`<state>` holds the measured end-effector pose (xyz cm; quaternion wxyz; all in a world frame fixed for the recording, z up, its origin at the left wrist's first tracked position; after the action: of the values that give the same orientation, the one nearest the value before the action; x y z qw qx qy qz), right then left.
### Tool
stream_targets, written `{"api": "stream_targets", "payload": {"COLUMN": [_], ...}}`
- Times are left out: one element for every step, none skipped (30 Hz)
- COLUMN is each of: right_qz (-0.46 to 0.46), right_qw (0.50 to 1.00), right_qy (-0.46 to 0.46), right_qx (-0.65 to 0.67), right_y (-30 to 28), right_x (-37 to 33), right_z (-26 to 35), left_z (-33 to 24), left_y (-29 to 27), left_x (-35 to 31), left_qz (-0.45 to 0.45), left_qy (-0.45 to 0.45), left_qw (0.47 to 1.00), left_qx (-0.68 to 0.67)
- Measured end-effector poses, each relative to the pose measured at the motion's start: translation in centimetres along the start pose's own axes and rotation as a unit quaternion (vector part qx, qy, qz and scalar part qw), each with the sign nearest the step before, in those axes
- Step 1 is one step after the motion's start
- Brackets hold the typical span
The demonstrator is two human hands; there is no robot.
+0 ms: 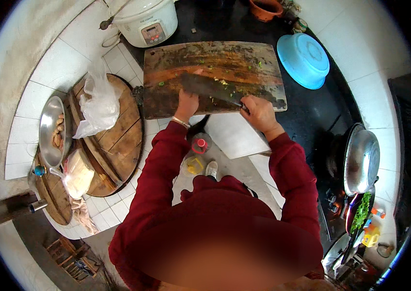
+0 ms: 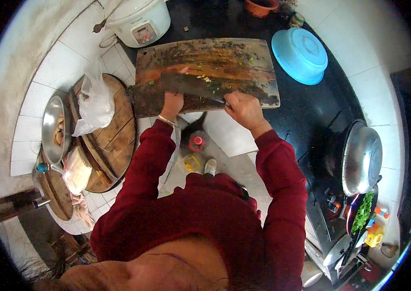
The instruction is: The person chops small vegetables on a wooden board with a cleaver, adds green leafy vegetables into a pan on a gas stove, stirs them with a spatula, and sprinkles a spoonful of white powder from a packet.
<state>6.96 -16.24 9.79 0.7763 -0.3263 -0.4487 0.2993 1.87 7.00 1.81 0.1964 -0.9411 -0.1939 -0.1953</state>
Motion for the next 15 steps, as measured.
{"api": "stream_targets", "payload": {"right_qz": [0.006, 0.011, 0.017, 0.014, 0.012, 0.009, 0.014, 0.018, 0.024, 0.028, 0.03, 0.034, 0.033, 0.033, 0.033], "right_qw": [1.0, 1.0, 0.999, 0.999, 0.999, 0.998, 0.998, 0.997, 0.997, 0.996, 0.995, 0.994, 0.994, 0.993, 0.992], "right_qy": [-0.01, -0.02, -0.029, -0.035, -0.04, -0.046, -0.046, -0.046, -0.045, -0.045, -0.046, -0.046, -0.049, -0.051, -0.054], "right_qx": [0.0, -0.001, 0.001, 0.015, 0.029, 0.042, 0.049, 0.056, 0.063, 0.072, 0.08, 0.089, 0.096, 0.102, 0.109], "right_y": [-0.2, -0.4, -0.5, -0.6, -0.7, -0.8, -0.7, -0.5, -0.4, -0.2, 0.0, 0.2, 0.3, 0.4, 0.5], "right_x": [0.2, 0.3, 0.4, 0.6, 0.8, 0.9, 1.1, 1.3, 1.4, 1.6, 1.9, 2.1, 2.4, 2.6, 2.8], "right_z": [0.2, 0.3, 0.5, 0.5, 0.4, 0.3, 0.1, -0.1, -0.3, -0.5, -0.6, -0.7, -0.7, -0.8, -0.8], "left_z": [-0.4, -1.0, -2.5, -3.6, -3.7, -3.9, -4.1, -4.4, -4.9, -5.3, -5.7, -6.1, -6.4, -6.4, -6.0], "left_y": [-0.3, -0.7, -1.4, -1.9, -2.2, -2.4, -2.9, -3.2, -3.1, -2.9, -2.8, -2.5, -2.2, -1.8, -1.4], "left_x": [0.4, 0.7, 1.2, 1.3, 1.3, 1.5, 1.8, 2.1, 2.5, 3.1, 3.5, 3.9, 4.2, 4.3, 4.4], "left_qz": [0.006, 0.025, 0.044, 0.059, 0.052, 0.074, 0.097, 0.119, 0.16, 0.201, 0.242, 0.262, 0.282, 0.302, 0.299], "left_qy": [-0.018, -0.02, -0.024, -0.028, -0.051, -0.05, -0.048, -0.047, -0.017, 0.014, 0.044, 0.046, 0.049, 0.052, 0.068], "left_qw": [0.998, 0.992, 0.984, 0.973, 0.964, 0.958, 0.952, 0.944, 0.949, 0.95, 0.947, 0.945, 0.941, 0.938, 0.943], "left_qx": [-0.066, -0.119, -0.171, -0.221, -0.256, -0.272, -0.288, -0.303, -0.272, -0.24, -0.207, -0.193, -0.178, -0.164, -0.132]}}
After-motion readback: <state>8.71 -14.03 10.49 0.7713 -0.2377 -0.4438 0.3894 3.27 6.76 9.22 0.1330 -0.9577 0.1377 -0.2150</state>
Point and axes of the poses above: each hand's wrist, its own x-axis towards the middle knuckle, its own y-axis out of the palm, z = x × y, the point moved 3 cm from there along x, towards the middle knuckle, and after that the axes turned 6 degrees about x, right-handed, at the moved point
